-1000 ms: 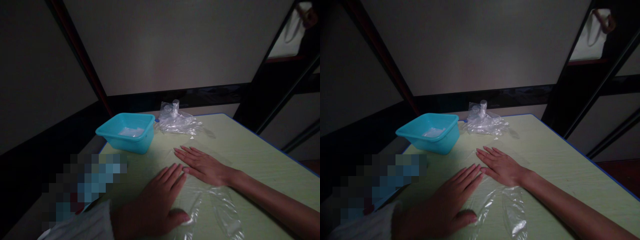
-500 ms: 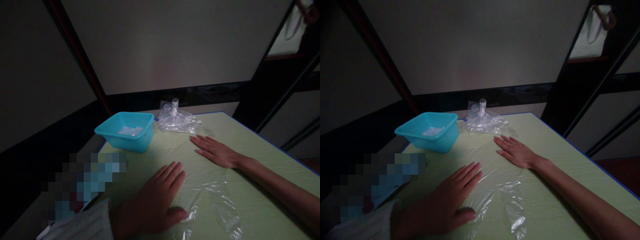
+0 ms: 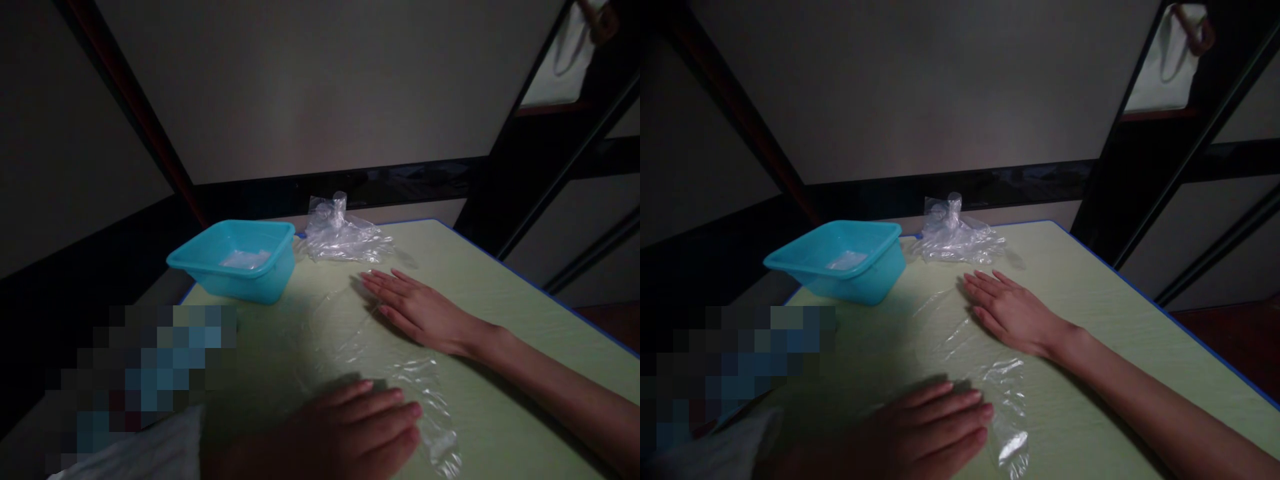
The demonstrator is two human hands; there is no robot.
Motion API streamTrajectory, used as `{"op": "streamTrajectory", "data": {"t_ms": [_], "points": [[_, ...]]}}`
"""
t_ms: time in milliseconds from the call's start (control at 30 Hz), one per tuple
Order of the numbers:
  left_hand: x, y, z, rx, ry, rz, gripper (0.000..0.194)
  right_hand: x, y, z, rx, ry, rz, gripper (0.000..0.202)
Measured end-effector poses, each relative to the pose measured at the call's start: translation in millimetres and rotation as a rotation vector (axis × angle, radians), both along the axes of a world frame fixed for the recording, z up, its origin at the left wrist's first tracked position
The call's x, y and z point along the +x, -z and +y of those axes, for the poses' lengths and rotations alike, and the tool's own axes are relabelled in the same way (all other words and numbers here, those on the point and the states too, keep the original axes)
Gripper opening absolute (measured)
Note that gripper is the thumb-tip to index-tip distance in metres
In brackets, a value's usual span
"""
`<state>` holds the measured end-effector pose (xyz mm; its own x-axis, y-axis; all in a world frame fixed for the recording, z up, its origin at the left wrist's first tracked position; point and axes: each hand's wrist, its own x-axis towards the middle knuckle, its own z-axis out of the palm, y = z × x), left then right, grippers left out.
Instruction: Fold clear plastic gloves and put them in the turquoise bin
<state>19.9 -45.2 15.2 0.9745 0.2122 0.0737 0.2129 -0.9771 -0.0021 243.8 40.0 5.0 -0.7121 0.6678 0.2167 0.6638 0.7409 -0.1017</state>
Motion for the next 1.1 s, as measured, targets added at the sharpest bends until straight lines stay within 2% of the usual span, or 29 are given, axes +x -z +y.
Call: {"op": "streamTrajectory", "data": {"t_ms": [133, 267, 467, 667, 833, 1100], "points": [[8.3, -0.3, -1.2, 0.054, 0.057, 0.026, 0.036, -21.0, 0.5, -22.6, -0.126, -0.112, -0.034, 0.05], [7.8, 2.7, 0.3, 0.096, 0.083, 0.015, 0.037, -26.6, 6.4, -29.0, -0.245, -0.166, -0.084, 0.056], [6.5, 3.4, -0.4, 0.105, 0.077, 0.0, 0.037, -13.2, 13.2, -15.8, -0.23, -0.157, -0.076, 0.065], [4.6, -1.4, -2.2, 0.013, 0.068, 0.025, 0.036, 2.1, 18.1, 3.3, -0.195, -0.075, -0.079, 0.065], [2.3, 1.3, -3.2, -0.045, 0.055, 0.009, 0.036, 12.9, 21.7, 18.0, -0.172, -0.027, -0.069, 0.064], [0.7, 2.2, -5.6, -0.058, 0.03, -0.004, 0.037, 25.6, 23.6, 32.1, -0.162, 0.051, -0.084, 0.062]]}}
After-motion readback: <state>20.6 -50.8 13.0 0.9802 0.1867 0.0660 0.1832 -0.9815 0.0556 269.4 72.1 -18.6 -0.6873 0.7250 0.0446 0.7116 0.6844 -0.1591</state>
